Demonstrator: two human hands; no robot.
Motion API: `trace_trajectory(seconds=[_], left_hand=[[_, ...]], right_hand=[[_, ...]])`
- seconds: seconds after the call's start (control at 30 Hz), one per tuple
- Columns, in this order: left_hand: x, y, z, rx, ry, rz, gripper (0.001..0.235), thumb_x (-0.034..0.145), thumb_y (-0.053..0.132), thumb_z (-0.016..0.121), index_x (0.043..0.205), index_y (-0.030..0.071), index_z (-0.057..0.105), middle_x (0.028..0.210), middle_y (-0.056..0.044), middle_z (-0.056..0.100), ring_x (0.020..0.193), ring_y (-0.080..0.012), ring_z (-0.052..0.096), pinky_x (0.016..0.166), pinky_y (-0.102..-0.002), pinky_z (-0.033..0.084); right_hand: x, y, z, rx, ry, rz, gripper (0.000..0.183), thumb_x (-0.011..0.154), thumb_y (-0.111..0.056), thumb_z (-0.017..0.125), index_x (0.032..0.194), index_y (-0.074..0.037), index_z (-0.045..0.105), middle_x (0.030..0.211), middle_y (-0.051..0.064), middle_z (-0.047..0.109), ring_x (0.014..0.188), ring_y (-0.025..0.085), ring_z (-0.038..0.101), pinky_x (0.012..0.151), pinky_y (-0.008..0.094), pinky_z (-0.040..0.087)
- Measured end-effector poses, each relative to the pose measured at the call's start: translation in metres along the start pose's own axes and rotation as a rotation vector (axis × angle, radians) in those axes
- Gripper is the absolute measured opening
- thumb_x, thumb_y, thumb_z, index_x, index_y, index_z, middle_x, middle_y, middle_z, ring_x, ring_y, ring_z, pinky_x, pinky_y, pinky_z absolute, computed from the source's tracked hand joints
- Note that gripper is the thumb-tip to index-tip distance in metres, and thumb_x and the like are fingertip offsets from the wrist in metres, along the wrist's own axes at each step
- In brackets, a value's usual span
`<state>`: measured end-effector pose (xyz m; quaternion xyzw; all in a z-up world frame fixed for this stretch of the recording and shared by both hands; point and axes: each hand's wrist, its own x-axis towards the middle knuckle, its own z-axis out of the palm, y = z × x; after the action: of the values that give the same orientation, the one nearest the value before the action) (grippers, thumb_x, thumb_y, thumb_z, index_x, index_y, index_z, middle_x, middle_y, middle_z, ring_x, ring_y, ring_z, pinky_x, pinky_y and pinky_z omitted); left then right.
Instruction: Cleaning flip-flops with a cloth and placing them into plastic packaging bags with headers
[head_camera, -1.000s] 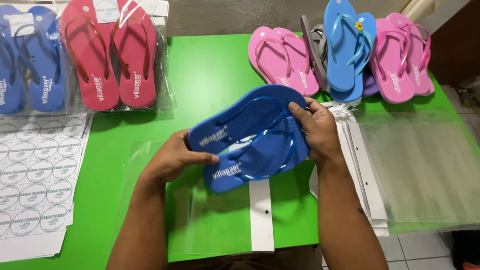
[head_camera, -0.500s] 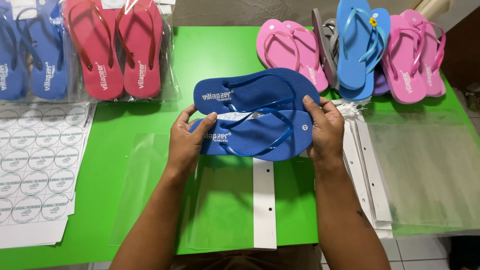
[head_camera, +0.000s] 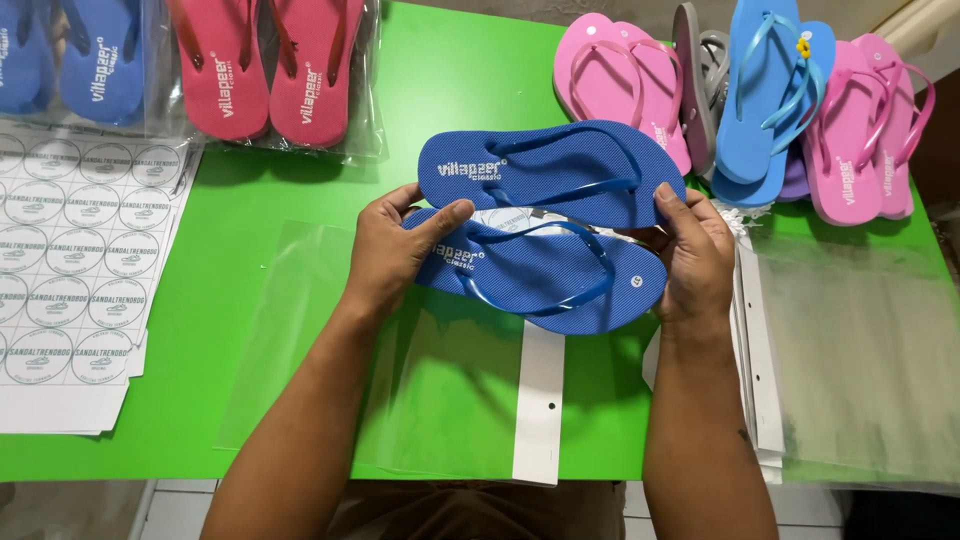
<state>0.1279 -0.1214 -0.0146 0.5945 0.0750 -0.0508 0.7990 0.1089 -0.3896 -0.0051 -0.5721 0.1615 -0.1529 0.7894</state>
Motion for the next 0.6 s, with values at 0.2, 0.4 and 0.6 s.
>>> trace_trajectory(seconds=[0.2, 0.4, 0.6], left_hand=[[0.004, -0.006, -0.008, 0.016, 0.046, 0.028, 0.032, 0.076, 0.026, 0.093, 0.091, 0.004, 0.076, 0.063, -0.01, 0.071, 0.056, -0.0126, 0.072, 0.049, -0.024, 0.062], [0.003, 0.0, -0.008, 0.121, 0.018, 0.079, 0.034, 0.076, 0.029, 0.093, 0.088, 0.003, 0.076, 0.065, -0.007, 0.069, 0.058, -0.0076, 0.065, 0.051, -0.02, 0.057], [0.008, -0.004, -0.011, 0.109, 0.046, 0.108, 0.034, 0.076, 0.03, 0.094, 0.085, 0.003, 0.075, 0.062, -0.008, 0.068, 0.056, -0.0089, 0.065, 0.049, -0.021, 0.057]], right_hand=[[-0.006, 0.0, 0.01, 0.039, -0.02, 0.013, 0.016, 0.098, -0.02, 0.074, 0.096, -0.008, 0.063, 0.084, 0.011, 0.074, 0.073, 0.024, 0.079, 0.065, 0.032, 0.068], [-0.009, 0.006, 0.005, 0.02, -0.009, 0.021, 0.016, 0.099, -0.02, 0.071, 0.099, -0.006, 0.063, 0.088, 0.013, 0.076, 0.077, 0.026, 0.08, 0.072, 0.039, 0.07], [-0.017, -0.001, 0.021, -0.021, -0.065, -0.019, 0.019, 0.103, -0.022, 0.065, 0.108, -0.003, 0.064, 0.094, 0.015, 0.076, 0.077, 0.025, 0.08, 0.075, 0.04, 0.07]])
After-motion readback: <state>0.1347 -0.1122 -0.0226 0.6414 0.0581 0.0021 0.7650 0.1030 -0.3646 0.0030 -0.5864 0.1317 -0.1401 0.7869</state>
